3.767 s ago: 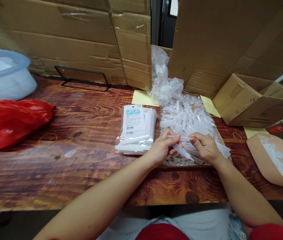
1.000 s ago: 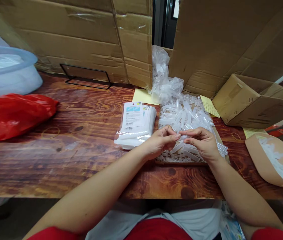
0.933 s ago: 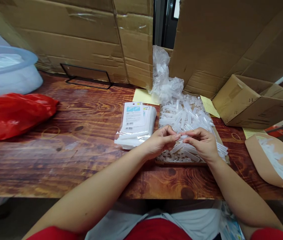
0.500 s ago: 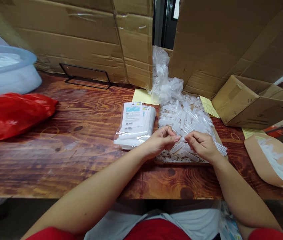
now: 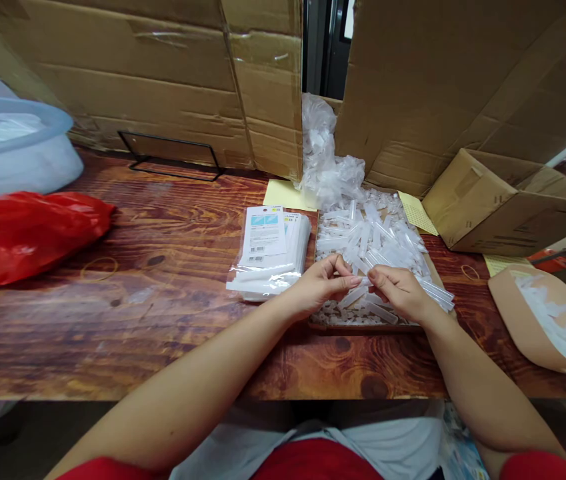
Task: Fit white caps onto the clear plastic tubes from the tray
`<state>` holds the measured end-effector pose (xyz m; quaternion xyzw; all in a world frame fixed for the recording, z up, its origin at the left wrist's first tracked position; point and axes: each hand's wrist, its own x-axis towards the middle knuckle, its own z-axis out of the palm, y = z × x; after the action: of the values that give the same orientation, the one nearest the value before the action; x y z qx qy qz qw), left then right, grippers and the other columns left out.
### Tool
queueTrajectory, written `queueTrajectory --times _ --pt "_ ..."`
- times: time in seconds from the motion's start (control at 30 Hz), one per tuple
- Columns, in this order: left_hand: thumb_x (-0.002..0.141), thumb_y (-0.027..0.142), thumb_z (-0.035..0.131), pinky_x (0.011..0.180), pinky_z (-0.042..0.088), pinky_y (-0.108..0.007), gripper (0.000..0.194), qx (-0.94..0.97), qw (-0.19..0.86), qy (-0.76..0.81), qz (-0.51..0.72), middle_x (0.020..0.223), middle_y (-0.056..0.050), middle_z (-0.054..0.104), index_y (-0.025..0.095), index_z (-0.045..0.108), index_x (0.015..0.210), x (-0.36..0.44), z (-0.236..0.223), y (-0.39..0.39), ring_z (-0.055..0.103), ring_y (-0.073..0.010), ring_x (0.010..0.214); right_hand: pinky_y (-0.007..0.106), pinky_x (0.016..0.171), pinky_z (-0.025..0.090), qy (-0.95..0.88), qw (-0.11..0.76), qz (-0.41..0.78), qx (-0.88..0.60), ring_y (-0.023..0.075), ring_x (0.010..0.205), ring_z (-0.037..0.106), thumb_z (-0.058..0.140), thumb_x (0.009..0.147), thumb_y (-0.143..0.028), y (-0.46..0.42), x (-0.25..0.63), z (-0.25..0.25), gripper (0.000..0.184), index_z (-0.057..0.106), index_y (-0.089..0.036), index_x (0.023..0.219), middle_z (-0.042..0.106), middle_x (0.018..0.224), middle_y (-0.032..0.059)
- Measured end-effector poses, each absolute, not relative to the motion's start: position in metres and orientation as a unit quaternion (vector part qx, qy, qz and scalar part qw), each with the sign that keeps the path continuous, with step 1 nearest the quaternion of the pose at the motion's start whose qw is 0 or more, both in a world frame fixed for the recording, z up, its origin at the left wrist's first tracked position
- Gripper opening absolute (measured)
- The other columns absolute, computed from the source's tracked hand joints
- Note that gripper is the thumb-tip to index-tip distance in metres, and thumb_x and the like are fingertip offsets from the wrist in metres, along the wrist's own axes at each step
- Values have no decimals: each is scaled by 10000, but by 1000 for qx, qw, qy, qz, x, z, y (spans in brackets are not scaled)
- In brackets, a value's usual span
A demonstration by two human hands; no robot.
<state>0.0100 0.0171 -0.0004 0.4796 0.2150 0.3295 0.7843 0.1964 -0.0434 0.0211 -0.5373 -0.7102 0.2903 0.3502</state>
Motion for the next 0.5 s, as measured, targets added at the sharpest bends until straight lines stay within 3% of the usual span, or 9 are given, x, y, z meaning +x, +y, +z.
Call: queueTrajectory --times 0.13,0.23,0.37,0.5 --pt "589 403 894 452 259 -186 507 484 785 208 325 632 69 492 171 453 682 10 -2 17 390 -24 464 266 590 393 -715 362 282 -527 131 614 467 570 880 -585 -43 195 22 390 582 -206 787 555 680 -8" --pt "603 402 886 447 255 -187 500 486 788 204 319 629 76 477 173 448 683 12 -4 17 393 -27 460 261 575 384 -710 346 299 -535 121 572 432 512 924 -536 -43 196 22 385 530 -211 720 497 620 -26" --pt "616 407 874 459 239 -194 509 486 782 206 331 651 72 478 182 423 686 12 -5 17 369 -28 466 265 644 433 -734 344 263 -523 143 678 527 574 904 -417 -43 196 18 203 586 -215 890 610 772 3" --pt "695 444 814 558 350 -226 397 588 678 248 365 726 33 539 188 516 753 7 1 14 459 -89 593 275 674 465 -756 355 198 -513 155 706 577 540 933 -340 -43 195 14 129 600 -226 925 645 795 14"
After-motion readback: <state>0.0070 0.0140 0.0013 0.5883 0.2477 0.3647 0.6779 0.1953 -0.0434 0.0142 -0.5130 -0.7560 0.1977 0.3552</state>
